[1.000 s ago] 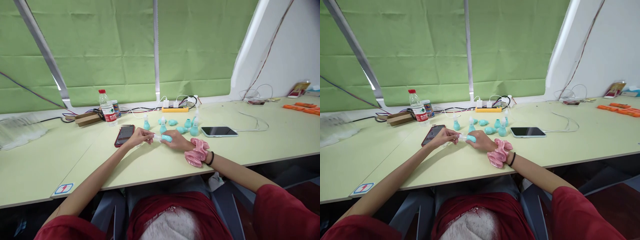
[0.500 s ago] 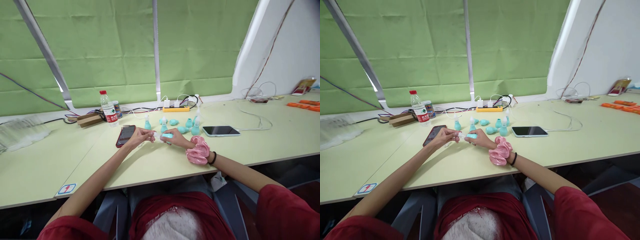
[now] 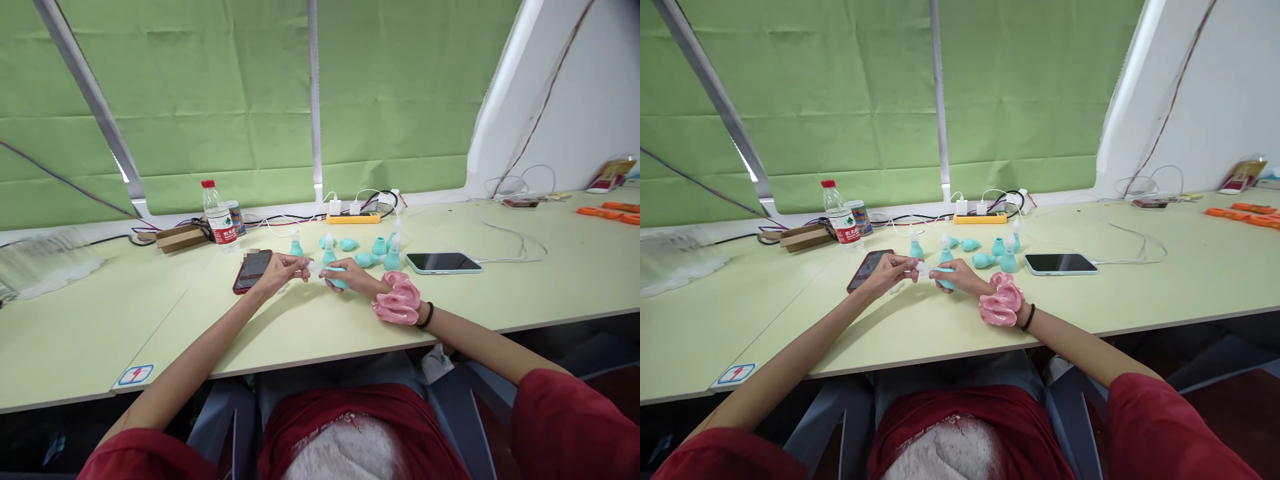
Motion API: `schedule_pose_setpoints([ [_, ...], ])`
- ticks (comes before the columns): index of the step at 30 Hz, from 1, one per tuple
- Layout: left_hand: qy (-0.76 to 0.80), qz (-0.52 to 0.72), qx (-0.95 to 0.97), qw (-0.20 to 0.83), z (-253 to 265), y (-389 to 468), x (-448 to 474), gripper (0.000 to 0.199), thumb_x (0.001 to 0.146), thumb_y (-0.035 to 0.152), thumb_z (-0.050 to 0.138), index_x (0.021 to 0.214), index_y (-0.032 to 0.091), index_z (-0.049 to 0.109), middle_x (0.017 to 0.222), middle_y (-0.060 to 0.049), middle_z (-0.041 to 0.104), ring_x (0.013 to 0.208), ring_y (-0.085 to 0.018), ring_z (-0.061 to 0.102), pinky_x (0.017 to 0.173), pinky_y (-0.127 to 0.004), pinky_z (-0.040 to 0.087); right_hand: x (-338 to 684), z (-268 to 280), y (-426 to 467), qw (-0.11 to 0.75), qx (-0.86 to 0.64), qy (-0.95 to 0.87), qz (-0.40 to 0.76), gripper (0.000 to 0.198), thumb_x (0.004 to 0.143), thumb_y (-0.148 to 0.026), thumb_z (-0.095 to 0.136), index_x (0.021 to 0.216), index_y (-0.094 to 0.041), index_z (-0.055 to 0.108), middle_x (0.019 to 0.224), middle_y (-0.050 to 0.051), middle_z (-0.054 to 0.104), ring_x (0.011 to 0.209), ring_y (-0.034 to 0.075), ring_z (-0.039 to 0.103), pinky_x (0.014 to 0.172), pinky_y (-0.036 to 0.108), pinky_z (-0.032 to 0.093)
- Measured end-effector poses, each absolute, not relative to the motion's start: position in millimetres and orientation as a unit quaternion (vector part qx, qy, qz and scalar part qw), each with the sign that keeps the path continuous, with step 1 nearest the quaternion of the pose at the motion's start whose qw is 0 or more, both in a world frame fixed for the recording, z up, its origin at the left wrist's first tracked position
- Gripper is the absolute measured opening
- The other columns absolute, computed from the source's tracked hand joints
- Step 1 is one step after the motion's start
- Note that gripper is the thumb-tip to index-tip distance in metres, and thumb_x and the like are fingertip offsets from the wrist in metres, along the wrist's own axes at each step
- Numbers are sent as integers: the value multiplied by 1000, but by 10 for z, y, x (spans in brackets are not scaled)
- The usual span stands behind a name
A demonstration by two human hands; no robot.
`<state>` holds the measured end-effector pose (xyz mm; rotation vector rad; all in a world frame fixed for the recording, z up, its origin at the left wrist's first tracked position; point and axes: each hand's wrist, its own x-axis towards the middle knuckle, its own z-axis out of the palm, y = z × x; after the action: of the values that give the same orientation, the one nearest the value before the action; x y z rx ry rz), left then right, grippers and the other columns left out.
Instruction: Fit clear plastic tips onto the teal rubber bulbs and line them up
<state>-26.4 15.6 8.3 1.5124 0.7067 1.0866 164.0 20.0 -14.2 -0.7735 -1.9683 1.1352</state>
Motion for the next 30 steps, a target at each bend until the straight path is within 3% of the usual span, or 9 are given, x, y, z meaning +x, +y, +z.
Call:
schedule_pose_setpoints([
  [4,288,461,637,546,100,126,-248,23,63,27,64,64,5,65,53,-6,57,58,-12,51,57,-28,42,1648,-141,196,351,-287,-734,506,34,70,-44,52,70,-11,56,55,-1,48,44,5,40,44,20,30],
  [11,262,509,576,583,82,160,-152,21,60,23,67,75,9,65,56,-1,53,54,-7,47,56,-24,39,1597,-51,142,354,-258,-648,623,32,68,-44,54,74,-12,52,57,-1,45,45,5,37,42,20,28],
  [16,263,480,591,593,90,112,-166,19,60,24,66,65,6,64,58,-3,52,56,-8,46,55,-24,38,1590,-19,107,327,-212,-657,645,30,70,-42,51,62,-14,45,57,-2,40,46,5,32,42,20,27],
  [22,269,450,627,576,101,103,-183,22,65,28,62,77,9,64,63,-3,53,59,-9,45,58,-25,38,1608,31,83,318,-210,-714,588,29,73,-42,46,64,-15,47,63,0,45,53,8,39,51,23,33],
  [26,339,461,702,423,89,137,-210,33,73,38,48,81,10,63,70,-6,57,59,-11,47,58,-27,39,1636,15,185,446,-275,-757,390,26,68,-41,51,65,-15,50,68,0,49,62,10,43,58,23,34],
  [30,452,355,814,89,5,211,-299,30,71,34,48,85,13,65,70,-8,59,69,-17,49,65,-29,38,1744,-62,344,505,-388,-754,158,22,65,-36,55,68,-14,53,68,1,51,62,11,44,60,24,35],
])
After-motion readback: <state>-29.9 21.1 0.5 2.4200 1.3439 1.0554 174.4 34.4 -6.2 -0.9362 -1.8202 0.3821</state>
